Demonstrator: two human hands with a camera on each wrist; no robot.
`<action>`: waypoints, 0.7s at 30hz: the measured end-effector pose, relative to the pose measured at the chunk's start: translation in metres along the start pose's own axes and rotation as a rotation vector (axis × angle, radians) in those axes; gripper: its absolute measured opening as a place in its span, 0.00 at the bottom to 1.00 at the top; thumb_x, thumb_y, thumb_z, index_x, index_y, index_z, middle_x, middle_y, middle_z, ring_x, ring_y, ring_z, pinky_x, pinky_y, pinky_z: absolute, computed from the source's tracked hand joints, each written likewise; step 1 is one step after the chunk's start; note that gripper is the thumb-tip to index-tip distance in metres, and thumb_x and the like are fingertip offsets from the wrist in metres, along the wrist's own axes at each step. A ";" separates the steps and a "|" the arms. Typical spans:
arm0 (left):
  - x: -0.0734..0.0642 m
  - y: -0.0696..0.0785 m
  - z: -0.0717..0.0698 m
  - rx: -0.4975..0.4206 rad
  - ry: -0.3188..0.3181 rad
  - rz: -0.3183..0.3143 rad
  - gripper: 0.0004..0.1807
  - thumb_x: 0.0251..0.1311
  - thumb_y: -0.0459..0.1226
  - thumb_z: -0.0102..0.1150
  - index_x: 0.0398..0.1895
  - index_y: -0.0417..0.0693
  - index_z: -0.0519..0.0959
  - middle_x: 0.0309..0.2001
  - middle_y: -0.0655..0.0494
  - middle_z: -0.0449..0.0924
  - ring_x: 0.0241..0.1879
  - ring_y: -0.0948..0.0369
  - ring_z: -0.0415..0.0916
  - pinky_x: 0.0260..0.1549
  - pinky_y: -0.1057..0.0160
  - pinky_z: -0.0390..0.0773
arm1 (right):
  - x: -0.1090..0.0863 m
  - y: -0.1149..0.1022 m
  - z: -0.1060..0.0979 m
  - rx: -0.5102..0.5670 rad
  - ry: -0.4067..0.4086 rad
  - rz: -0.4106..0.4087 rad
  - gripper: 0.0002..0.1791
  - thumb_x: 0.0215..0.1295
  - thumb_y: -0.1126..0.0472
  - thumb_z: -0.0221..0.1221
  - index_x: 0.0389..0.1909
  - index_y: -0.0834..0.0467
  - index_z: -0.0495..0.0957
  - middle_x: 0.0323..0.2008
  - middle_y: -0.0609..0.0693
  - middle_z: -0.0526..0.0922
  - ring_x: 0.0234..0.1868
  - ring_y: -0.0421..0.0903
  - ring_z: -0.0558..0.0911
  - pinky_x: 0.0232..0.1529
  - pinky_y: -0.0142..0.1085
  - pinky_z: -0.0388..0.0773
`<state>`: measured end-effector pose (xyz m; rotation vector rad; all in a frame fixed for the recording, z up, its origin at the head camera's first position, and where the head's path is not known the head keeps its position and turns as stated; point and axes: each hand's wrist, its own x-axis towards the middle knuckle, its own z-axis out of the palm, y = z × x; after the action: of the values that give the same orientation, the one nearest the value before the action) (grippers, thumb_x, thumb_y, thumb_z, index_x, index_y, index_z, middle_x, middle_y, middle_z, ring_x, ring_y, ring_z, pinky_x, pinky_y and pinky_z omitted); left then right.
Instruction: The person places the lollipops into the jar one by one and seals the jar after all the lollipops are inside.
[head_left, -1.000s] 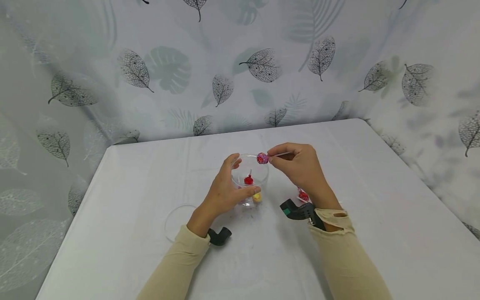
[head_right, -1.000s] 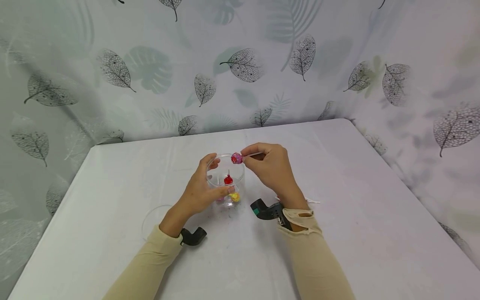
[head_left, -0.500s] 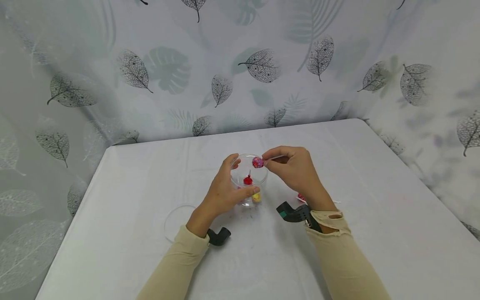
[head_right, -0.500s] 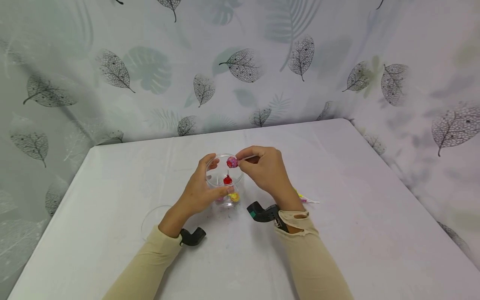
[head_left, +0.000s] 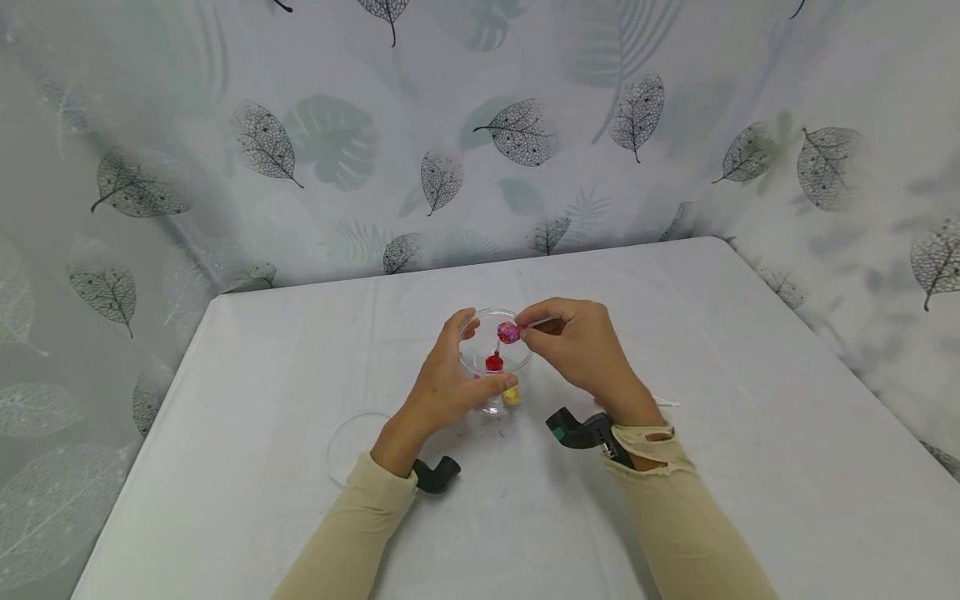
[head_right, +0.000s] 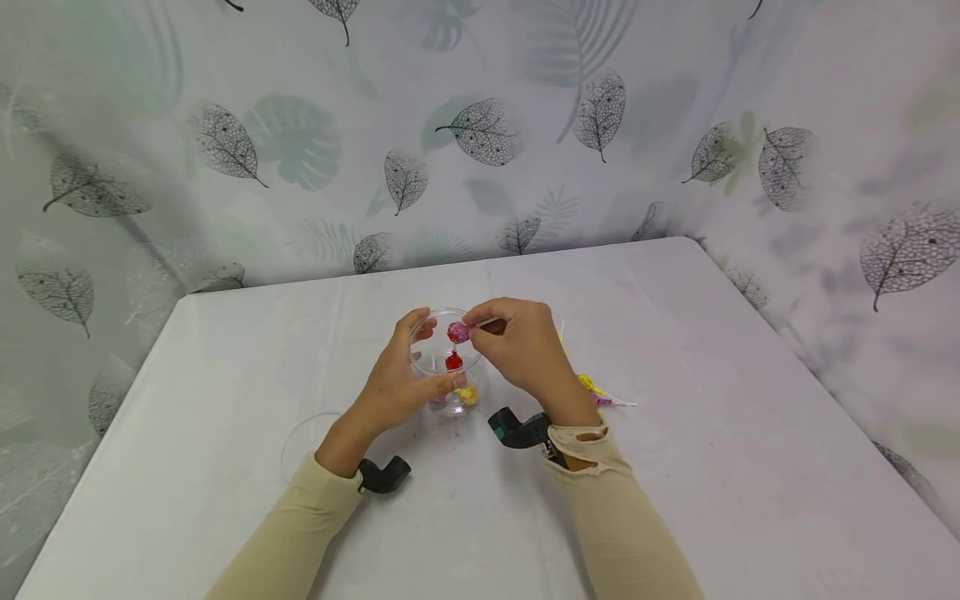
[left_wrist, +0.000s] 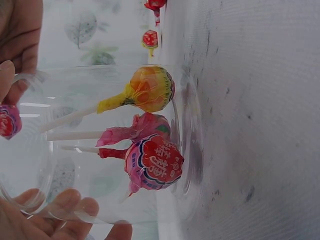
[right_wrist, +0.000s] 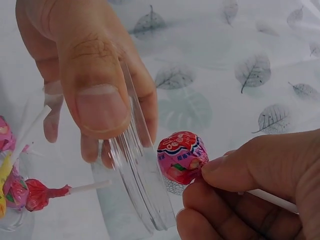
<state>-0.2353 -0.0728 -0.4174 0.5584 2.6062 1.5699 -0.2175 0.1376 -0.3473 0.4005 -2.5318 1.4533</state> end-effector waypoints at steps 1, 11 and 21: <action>0.000 0.000 0.000 -0.001 0.001 -0.001 0.60 0.53 0.56 0.78 0.82 0.53 0.51 0.76 0.47 0.65 0.74 0.55 0.63 0.69 0.37 0.67 | 0.000 0.000 0.001 0.003 -0.001 -0.002 0.07 0.65 0.70 0.67 0.41 0.60 0.90 0.38 0.52 0.91 0.36 0.46 0.89 0.39 0.42 0.85; -0.001 -0.001 0.000 -0.019 0.003 -0.005 0.59 0.53 0.57 0.78 0.82 0.55 0.52 0.76 0.48 0.65 0.74 0.56 0.63 0.68 0.36 0.68 | 0.001 0.000 0.007 -0.009 -0.019 -0.111 0.08 0.64 0.72 0.66 0.41 0.62 0.90 0.40 0.54 0.91 0.37 0.48 0.91 0.40 0.44 0.88; -0.001 -0.001 0.000 -0.009 0.000 0.002 0.58 0.53 0.56 0.77 0.82 0.55 0.51 0.76 0.48 0.65 0.75 0.56 0.63 0.69 0.36 0.66 | -0.001 -0.004 0.011 -0.076 -0.070 -0.195 0.09 0.64 0.73 0.65 0.43 0.63 0.89 0.41 0.54 0.91 0.37 0.47 0.91 0.42 0.44 0.88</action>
<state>-0.2344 -0.0737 -0.4180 0.5601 2.5981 1.5819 -0.2159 0.1261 -0.3499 0.6761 -2.5093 1.2900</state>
